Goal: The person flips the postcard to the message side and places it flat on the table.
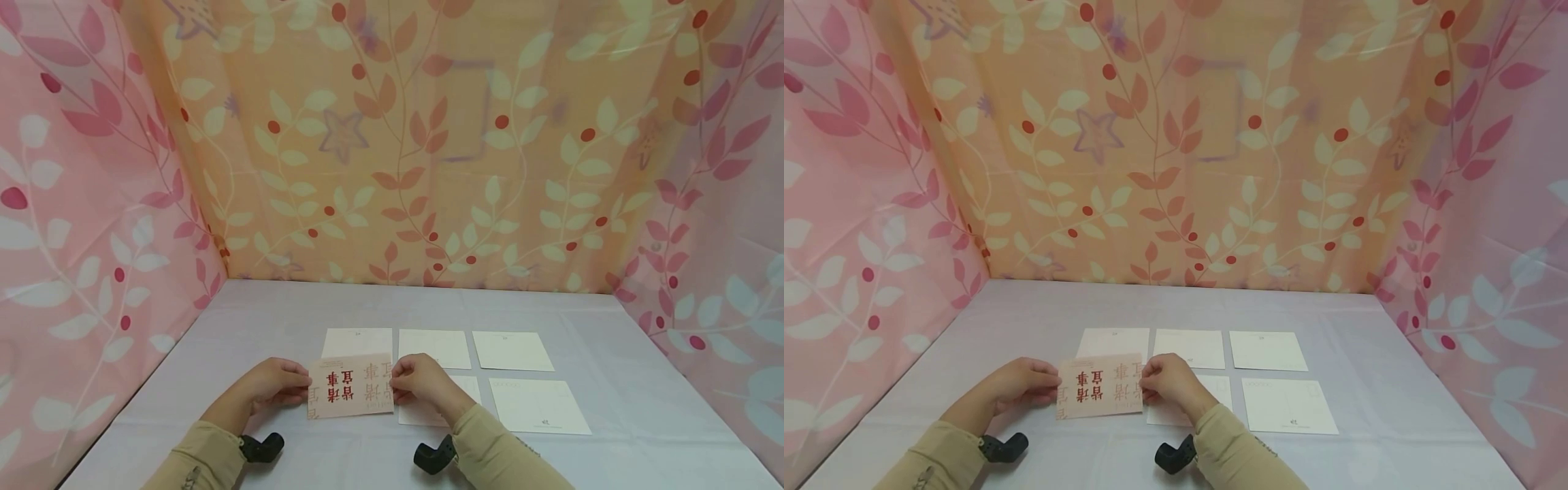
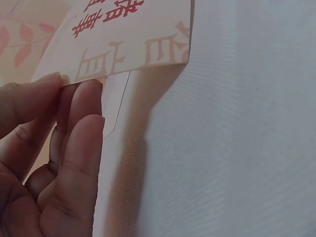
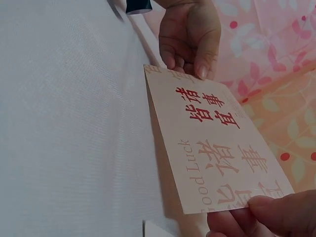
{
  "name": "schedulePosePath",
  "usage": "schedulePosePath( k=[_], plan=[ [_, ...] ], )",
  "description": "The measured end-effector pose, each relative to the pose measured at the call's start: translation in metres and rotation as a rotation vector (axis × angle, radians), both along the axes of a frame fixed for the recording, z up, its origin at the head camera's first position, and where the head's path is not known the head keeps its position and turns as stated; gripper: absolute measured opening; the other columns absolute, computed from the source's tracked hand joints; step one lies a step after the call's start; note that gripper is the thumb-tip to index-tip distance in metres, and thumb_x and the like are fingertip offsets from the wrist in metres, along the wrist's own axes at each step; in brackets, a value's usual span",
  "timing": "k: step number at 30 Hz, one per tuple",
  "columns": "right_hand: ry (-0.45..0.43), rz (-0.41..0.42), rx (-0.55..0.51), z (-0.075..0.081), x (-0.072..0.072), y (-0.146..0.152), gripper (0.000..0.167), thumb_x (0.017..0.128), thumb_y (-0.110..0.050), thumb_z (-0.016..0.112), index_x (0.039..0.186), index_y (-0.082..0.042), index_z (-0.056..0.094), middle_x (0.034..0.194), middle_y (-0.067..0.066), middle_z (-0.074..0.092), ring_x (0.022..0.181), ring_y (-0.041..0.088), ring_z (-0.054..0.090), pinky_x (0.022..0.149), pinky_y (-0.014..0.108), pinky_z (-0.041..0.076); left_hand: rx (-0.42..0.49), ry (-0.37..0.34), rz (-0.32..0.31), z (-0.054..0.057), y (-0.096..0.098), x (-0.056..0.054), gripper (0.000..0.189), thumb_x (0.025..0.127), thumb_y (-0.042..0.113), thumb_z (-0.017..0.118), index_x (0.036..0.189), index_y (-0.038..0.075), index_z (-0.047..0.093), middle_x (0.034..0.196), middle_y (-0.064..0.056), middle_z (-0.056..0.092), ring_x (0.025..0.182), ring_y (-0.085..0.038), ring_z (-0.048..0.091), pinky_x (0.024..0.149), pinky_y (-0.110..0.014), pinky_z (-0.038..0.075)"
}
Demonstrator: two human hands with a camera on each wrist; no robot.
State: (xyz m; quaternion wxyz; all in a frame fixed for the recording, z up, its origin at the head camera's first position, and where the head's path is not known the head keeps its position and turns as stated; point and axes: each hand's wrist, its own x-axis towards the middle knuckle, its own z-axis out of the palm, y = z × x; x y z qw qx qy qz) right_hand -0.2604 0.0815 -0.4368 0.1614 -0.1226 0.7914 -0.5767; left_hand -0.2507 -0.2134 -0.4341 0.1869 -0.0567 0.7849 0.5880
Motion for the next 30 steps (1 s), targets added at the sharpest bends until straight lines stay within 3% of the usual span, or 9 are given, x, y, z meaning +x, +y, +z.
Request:
schedulePosePath(
  k=[9, 18, 30],
  plan=[
    [0.020, -0.019, 0.048, 0.0031, -0.0013, 0.0022, 0.008, 0.081, -0.006, 0.066, 0.080, 0.001, 0.064, 0.072, 0.006, 0.064, 0.061, 0.015, 0.061, 0.058, 0.031, 0.054, 0.045, 0.008, -0.021, 0.0035, -0.0034, 0.0000, 0.023, 0.079, 0.017, 0.070, 0.092, -0.002, 0.065, 0.086, -0.010, 0.068, 0.073, -0.018, 0.064, 0.066, -0.032, 0.054],
    [0.049, -0.039, 0.049, 0.0052, -0.0019, 0.0046, 0.007, 0.081, -0.008, 0.068, 0.080, -0.001, 0.066, 0.071, 0.005, 0.063, 0.062, 0.014, 0.060, 0.059, 0.029, 0.054, 0.030, 0.011, 0.009, 0.0051, -0.0023, -0.0016, 0.027, 0.079, 0.023, 0.071, 0.092, 0.000, 0.066, 0.079, -0.007, 0.066, 0.071, -0.016, 0.062, 0.066, -0.031, 0.054],
    [0.042, -0.060, 0.051, 0.0062, -0.0031, 0.0065, 0.008, 0.080, -0.010, 0.069, 0.082, -0.002, 0.068, 0.072, 0.004, 0.064, 0.063, 0.014, 0.060, 0.060, 0.029, 0.054, 0.104, 0.019, 0.004, 0.0069, -0.0041, -0.0023, 0.030, 0.086, 0.024, 0.062, 0.100, -0.003, 0.064, 0.084, -0.010, 0.067, 0.075, -0.020, 0.065, 0.069, -0.032, 0.054]
  ],
)
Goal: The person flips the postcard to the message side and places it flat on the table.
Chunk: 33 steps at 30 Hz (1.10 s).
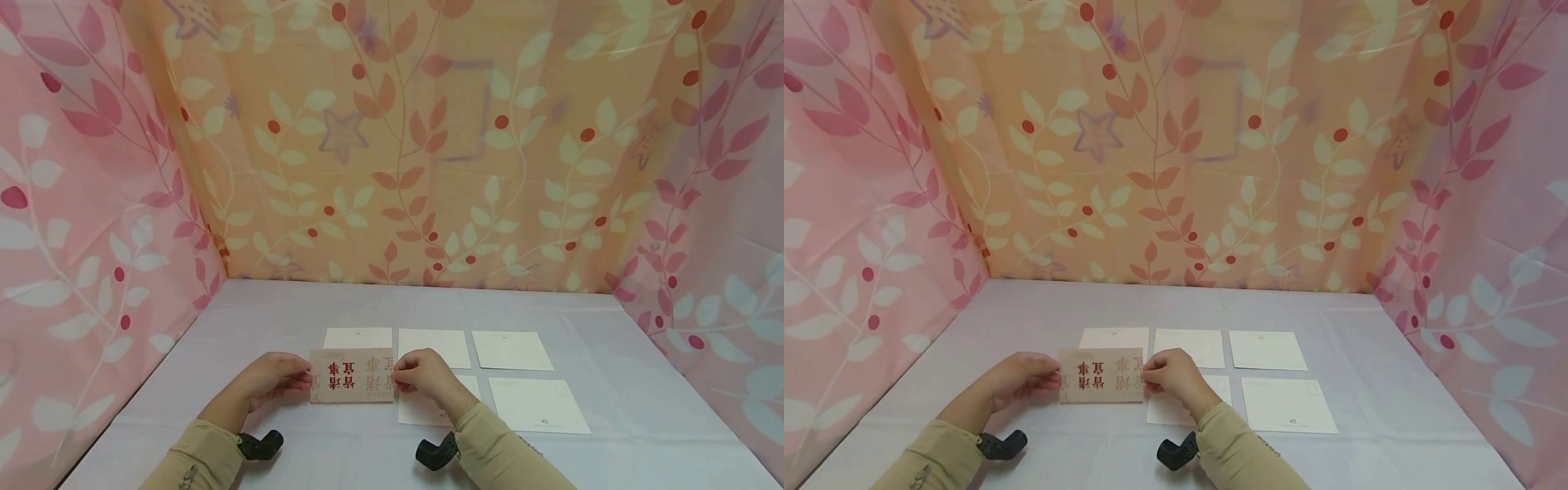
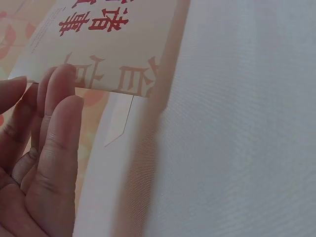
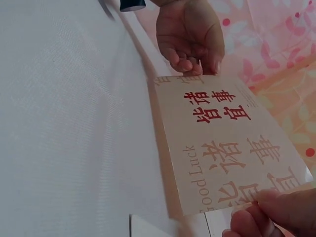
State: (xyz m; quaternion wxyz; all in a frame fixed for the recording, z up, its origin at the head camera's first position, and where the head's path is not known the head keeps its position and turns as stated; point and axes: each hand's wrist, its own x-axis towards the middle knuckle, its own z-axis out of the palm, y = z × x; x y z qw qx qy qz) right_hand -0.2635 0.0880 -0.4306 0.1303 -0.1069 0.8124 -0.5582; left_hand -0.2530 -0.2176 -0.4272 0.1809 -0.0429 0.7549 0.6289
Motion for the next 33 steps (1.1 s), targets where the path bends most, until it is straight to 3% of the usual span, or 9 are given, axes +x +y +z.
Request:
schedulePosePath(
  k=[11, 20, 33],
  plan=[
    [-0.021, -0.006, -0.006, 0.0030, 0.0006, -0.0010, 0.007, 0.081, -0.009, 0.068, 0.082, -0.003, 0.069, 0.073, 0.005, 0.064, 0.063, 0.015, 0.060, 0.059, 0.030, 0.054, 0.070, -0.016, 0.036, 0.0014, 0.0002, 0.0001, 0.035, 0.089, 0.023, 0.057, 0.107, -0.007, 0.060, 0.082, -0.010, 0.067, 0.074, -0.021, 0.067, 0.068, -0.032, 0.055],
    [-0.049, -0.001, -0.107, 0.0013, -0.0008, -0.0016, 0.009, 0.082, -0.007, 0.066, 0.084, 0.001, 0.067, 0.069, 0.008, 0.064, 0.061, 0.016, 0.063, 0.058, 0.032, 0.055, 0.086, -0.004, -0.009, 0.0021, -0.0015, -0.0005, 0.029, 0.087, 0.019, 0.060, 0.101, -0.006, 0.062, 0.080, -0.008, 0.067, 0.073, -0.018, 0.066, 0.068, -0.031, 0.055],
    [-0.018, 0.001, -0.120, 0.0017, 0.0000, -0.0017, 0.007, 0.083, -0.004, 0.064, 0.086, 0.002, 0.066, 0.077, 0.009, 0.066, 0.071, 0.019, 0.065, 0.064, 0.033, 0.055, 0.090, 0.028, -0.077, 0.0006, -0.0048, 0.0021, 0.024, 0.086, 0.019, 0.063, 0.095, -0.003, 0.066, 0.089, -0.013, 0.068, 0.079, -0.021, 0.066, 0.072, -0.033, 0.054]
  ],
)
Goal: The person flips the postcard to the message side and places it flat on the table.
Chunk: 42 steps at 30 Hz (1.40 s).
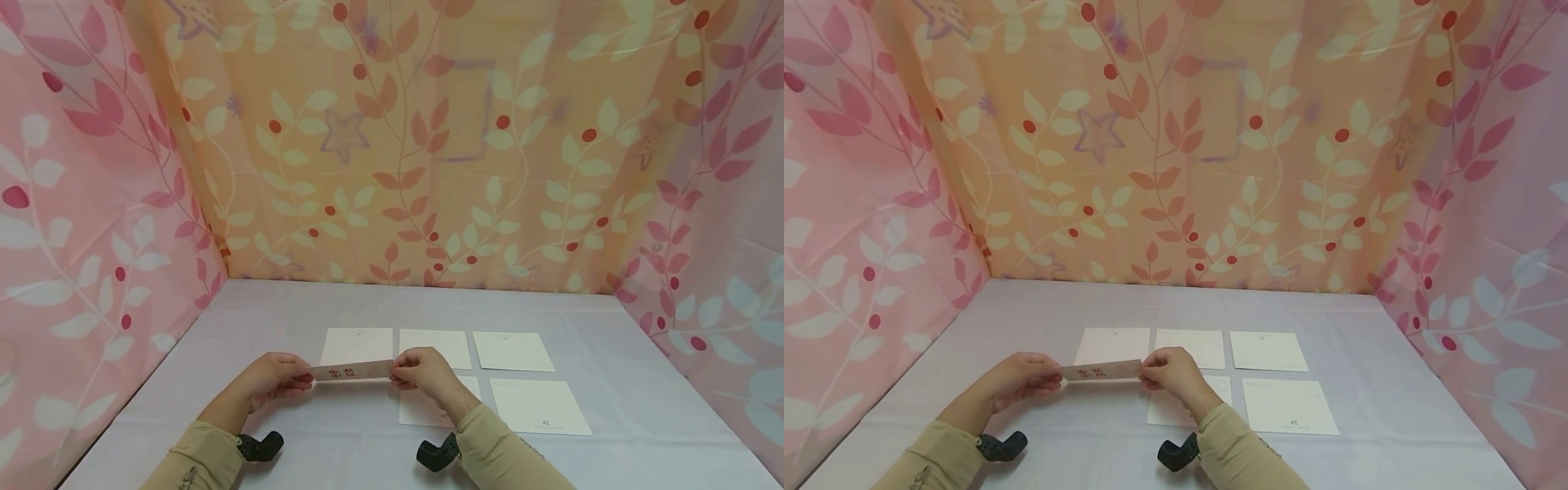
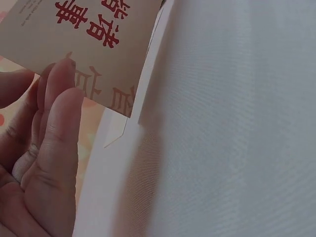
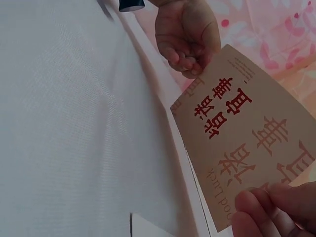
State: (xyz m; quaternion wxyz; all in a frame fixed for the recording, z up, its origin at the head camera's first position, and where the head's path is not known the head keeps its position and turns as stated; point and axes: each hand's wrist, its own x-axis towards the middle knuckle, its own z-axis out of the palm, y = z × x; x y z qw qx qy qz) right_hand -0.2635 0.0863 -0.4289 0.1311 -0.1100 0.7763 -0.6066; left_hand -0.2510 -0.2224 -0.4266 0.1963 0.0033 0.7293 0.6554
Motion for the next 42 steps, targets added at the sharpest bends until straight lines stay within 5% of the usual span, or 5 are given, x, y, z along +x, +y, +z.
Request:
schedulePosePath(
  k=[19, 26, 35, 42],
  plan=[
    [0.034, 0.046, -0.023, -0.004, 0.001, 0.001, 0.008, 0.085, -0.001, 0.060, 0.088, 0.003, 0.066, 0.074, 0.008, 0.064, 0.068, 0.017, 0.063, 0.067, 0.035, 0.055, -0.049, 0.020, 0.079, -0.005, 0.004, 0.001, 0.031, 0.079, 0.019, 0.070, 0.101, -0.002, 0.063, 0.088, -0.009, 0.066, 0.076, -0.022, 0.064, 0.071, -0.035, 0.054],
    [0.041, 0.011, -0.025, -0.004, 0.001, -0.001, 0.015, 0.080, -0.013, 0.069, 0.086, 0.000, 0.066, 0.074, 0.008, 0.064, 0.066, 0.018, 0.063, 0.066, 0.034, 0.055, -0.056, 0.023, 0.102, -0.004, 0.007, 0.001, 0.028, 0.079, 0.018, 0.071, 0.097, -0.001, 0.062, 0.083, -0.008, 0.065, 0.073, -0.019, 0.062, 0.068, -0.032, 0.054],
    [0.068, -0.019, -0.020, 0.002, 0.005, -0.002, 0.012, 0.080, -0.004, 0.068, 0.087, 0.004, 0.063, 0.074, 0.011, 0.063, 0.068, 0.020, 0.063, 0.065, 0.036, 0.055, -0.049, 0.028, 0.109, -0.005, 0.010, 0.000, 0.023, 0.080, 0.012, 0.069, 0.092, -0.004, 0.057, 0.080, -0.008, 0.065, 0.073, -0.019, 0.063, 0.066, -0.032, 0.054],
    [0.042, -0.042, -0.042, -0.007, -0.001, -0.003, 0.018, 0.078, 0.000, 0.068, 0.090, 0.004, 0.055, 0.073, 0.009, 0.066, 0.066, 0.018, 0.064, 0.063, 0.035, 0.055, -0.067, 0.023, 0.108, -0.008, 0.011, 0.000, 0.022, 0.079, 0.013, 0.069, 0.092, -0.001, 0.058, 0.080, -0.009, 0.065, 0.071, -0.020, 0.063, 0.066, -0.032, 0.054]
  ],
)
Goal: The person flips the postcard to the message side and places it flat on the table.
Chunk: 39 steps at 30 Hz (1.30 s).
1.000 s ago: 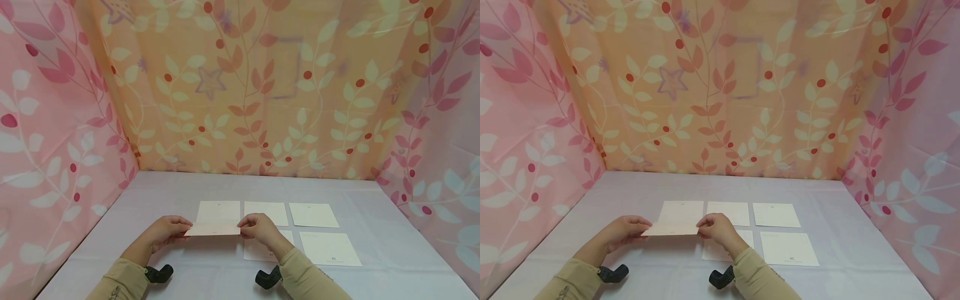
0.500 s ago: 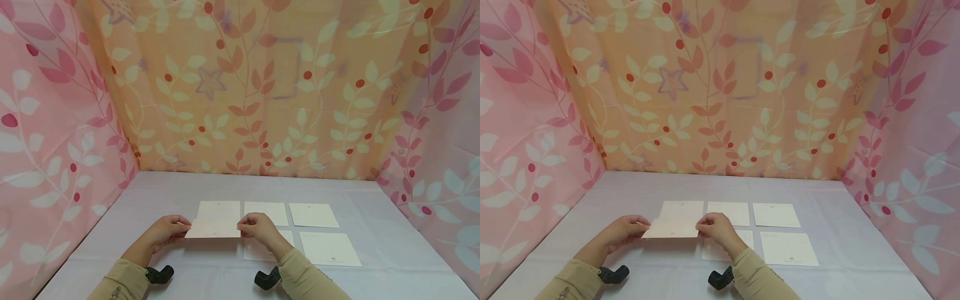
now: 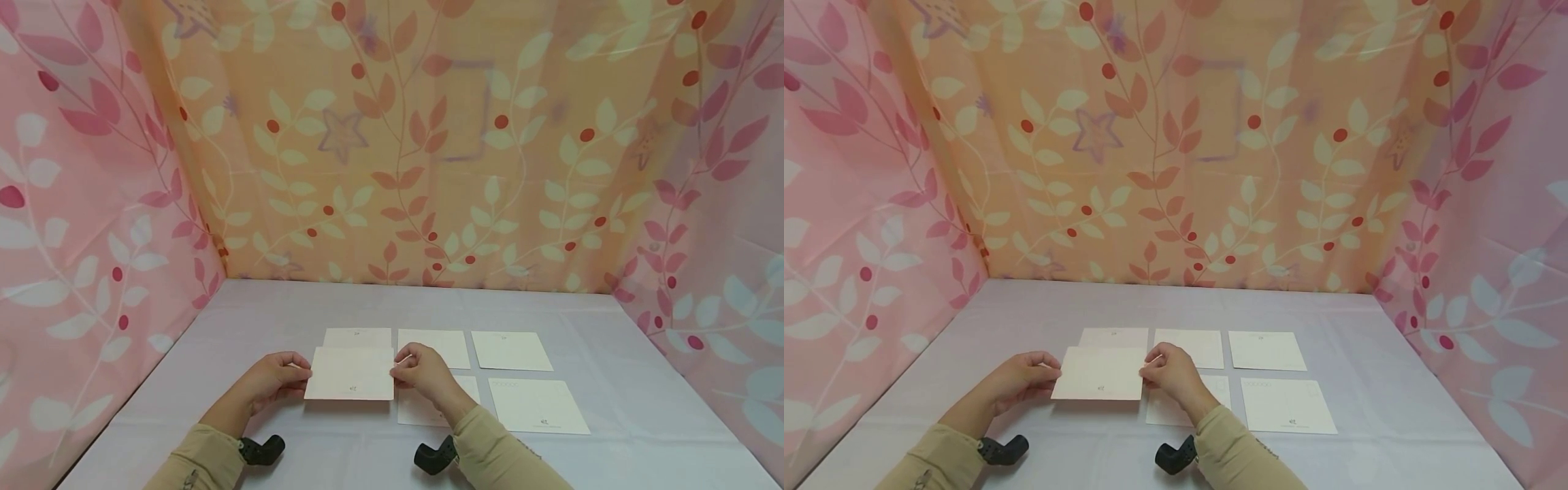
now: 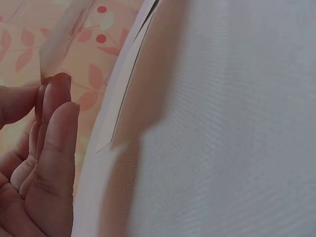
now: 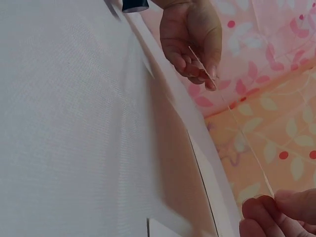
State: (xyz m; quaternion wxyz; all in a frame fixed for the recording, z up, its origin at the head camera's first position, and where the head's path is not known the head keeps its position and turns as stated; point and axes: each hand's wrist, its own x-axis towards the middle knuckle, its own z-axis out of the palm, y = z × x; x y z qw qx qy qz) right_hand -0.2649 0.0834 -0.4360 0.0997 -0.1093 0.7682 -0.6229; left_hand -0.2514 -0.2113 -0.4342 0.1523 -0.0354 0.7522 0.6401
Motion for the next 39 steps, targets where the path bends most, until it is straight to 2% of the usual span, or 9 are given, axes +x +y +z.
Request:
schedulePosePath(
  k=[4, 8, 14, 21, 27, 33, 39],
  plan=[
    [-0.010, -0.018, 0.022, -0.001, 0.000, 0.000, 0.019, 0.077, 0.001, 0.069, 0.089, 0.004, 0.054, 0.069, 0.007, 0.065, 0.064, 0.015, 0.063, 0.063, 0.033, 0.055, 0.000, 0.014, -0.020, 0.001, 0.001, 0.001, 0.019, 0.081, 0.010, 0.067, 0.092, -0.003, 0.058, 0.078, -0.008, 0.065, 0.070, -0.018, 0.063, 0.064, -0.031, 0.054],
    [0.000, -0.020, 0.067, -0.001, 0.002, 0.000, 0.016, 0.076, 0.000, 0.069, 0.085, 0.003, 0.056, 0.067, 0.008, 0.064, 0.062, 0.014, 0.062, 0.062, 0.032, 0.055, -0.022, 0.010, 0.001, 0.001, 0.004, 0.002, 0.018, 0.081, 0.007, 0.066, 0.092, -0.004, 0.058, 0.077, -0.008, 0.064, 0.068, -0.018, 0.063, 0.063, -0.030, 0.054],
    [-0.017, -0.013, 0.150, 0.000, 0.006, 0.000, 0.009, 0.077, -0.003, 0.069, 0.080, 0.002, 0.062, 0.068, 0.009, 0.065, 0.060, 0.014, 0.061, 0.056, 0.028, 0.053, -0.102, -0.003, 0.041, 0.000, 0.007, 0.004, 0.015, 0.079, 0.005, 0.067, 0.089, -0.004, 0.059, 0.074, -0.007, 0.061, 0.065, -0.016, 0.059, 0.060, -0.029, 0.053],
    [-0.056, 0.030, 0.152, -0.002, 0.008, 0.001, 0.007, 0.079, 0.000, 0.066, 0.081, 0.006, 0.064, 0.067, 0.013, 0.066, 0.055, 0.014, 0.061, 0.053, 0.027, 0.052, -0.204, -0.044, 0.081, -0.002, 0.011, 0.007, 0.010, 0.078, 0.001, 0.067, 0.085, -0.001, 0.060, 0.073, -0.008, 0.060, 0.062, -0.017, 0.059, 0.056, -0.029, 0.052],
    [-0.082, 0.046, 0.177, -0.006, 0.006, 0.003, 0.005, 0.079, -0.002, 0.066, 0.079, 0.003, 0.066, 0.066, 0.011, 0.067, 0.055, 0.013, 0.062, 0.052, 0.024, 0.050, -0.274, -0.054, 0.061, -0.004, 0.012, 0.008, 0.008, 0.079, 0.004, 0.067, 0.085, 0.002, 0.062, 0.073, -0.005, 0.063, 0.063, -0.017, 0.061, 0.057, -0.029, 0.052],
    [-0.092, 0.053, 0.198, -0.010, 0.005, 0.005, 0.005, 0.079, -0.004, 0.066, 0.078, 0.001, 0.068, 0.065, 0.009, 0.067, 0.054, 0.012, 0.061, 0.049, 0.023, 0.048, -0.281, -0.069, 0.017, -0.004, 0.010, 0.008, 0.008, 0.082, 0.005, 0.064, 0.088, 0.000, 0.065, 0.072, -0.006, 0.065, 0.062, -0.015, 0.062, 0.056, -0.027, 0.052],
    [-0.120, 0.069, 0.200, -0.009, 0.006, 0.007, 0.007, 0.080, -0.004, 0.065, 0.081, 0.003, 0.068, 0.067, 0.009, 0.067, 0.056, 0.013, 0.062, 0.047, 0.021, 0.046, -0.299, -0.075, 0.010, -0.007, 0.010, 0.009, 0.009, 0.083, 0.006, 0.064, 0.089, 0.000, 0.065, 0.072, -0.006, 0.066, 0.062, -0.015, 0.062, 0.054, -0.027, 0.052]
  ],
)
